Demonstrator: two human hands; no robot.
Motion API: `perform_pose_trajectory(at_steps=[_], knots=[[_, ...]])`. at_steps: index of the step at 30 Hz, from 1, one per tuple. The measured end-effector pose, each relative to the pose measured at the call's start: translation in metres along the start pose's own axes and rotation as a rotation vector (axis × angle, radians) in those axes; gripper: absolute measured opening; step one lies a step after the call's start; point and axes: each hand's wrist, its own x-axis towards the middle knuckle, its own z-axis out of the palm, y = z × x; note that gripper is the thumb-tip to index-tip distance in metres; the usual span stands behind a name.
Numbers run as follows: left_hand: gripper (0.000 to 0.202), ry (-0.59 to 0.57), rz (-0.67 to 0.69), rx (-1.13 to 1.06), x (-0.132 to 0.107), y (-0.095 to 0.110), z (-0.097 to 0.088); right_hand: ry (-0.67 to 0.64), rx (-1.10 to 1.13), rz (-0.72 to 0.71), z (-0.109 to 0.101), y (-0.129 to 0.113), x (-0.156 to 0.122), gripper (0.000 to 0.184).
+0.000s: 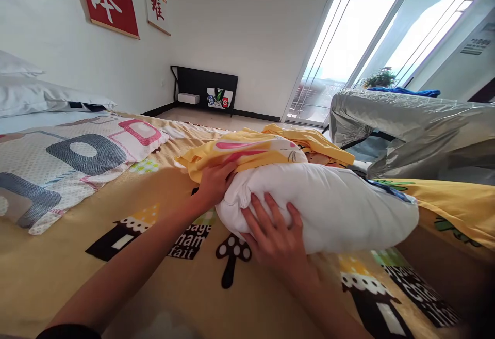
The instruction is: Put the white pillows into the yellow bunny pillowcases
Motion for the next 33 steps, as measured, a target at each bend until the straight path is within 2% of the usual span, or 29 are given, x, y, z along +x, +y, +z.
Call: perform_pose_trajectory(at_steps=[3, 6, 11, 14, 19, 24, 28, 30, 33], knots=[[0.026, 0.154, 0.002, -0.098, -0.003, 0.002, -0.008, -0.129, 0.108, -0.025, 0.01, 0.012, 0.024, 0.044], [0.029, 0.216, 0.118, -0.065, -0.008, 0.008, -0.016, -0.161, 0.156, 0.02, 0.021, 0.012, 0.046, 0.045], [0.036, 0.212, 0.332, 0.047, -0.023, 0.016, -0.018, -0.089, 0.167, 0.04, 0.045, 0.005, 0.071, 0.033], [0.035, 0.189, 0.348, 0.05, -0.032, 0.015, -0.013, -0.028, 0.136, 0.081, 0.058, 0.002, 0.075, 0.027], [0.02, 0.136, 0.324, 0.183, -0.049, 0.001, -0.006, 0.106, 0.145, -0.009, 0.065, 0.0, 0.051, 0.025], [0.011, 0.063, 0.431, 0.176, -0.08, -0.019, -0.005, 0.109, 0.278, -0.225, 0.042, 0.005, 0.004, 0.04], [0.018, 0.079, 0.462, 0.163, -0.09, -0.023, -0.001, 0.121, 0.287, -0.363, 0.024, 0.003, -0.034, 0.035], [0.019, 0.107, 0.427, 0.164, -0.088, -0.021, 0.002, 0.102, 0.251, -0.359, 0.024, 0.0, -0.046, 0.035], [0.019, 0.094, 0.362, 0.131, -0.085, -0.018, 0.004, -0.013, 0.159, -0.246, 0.034, -0.007, -0.05, 0.044]])
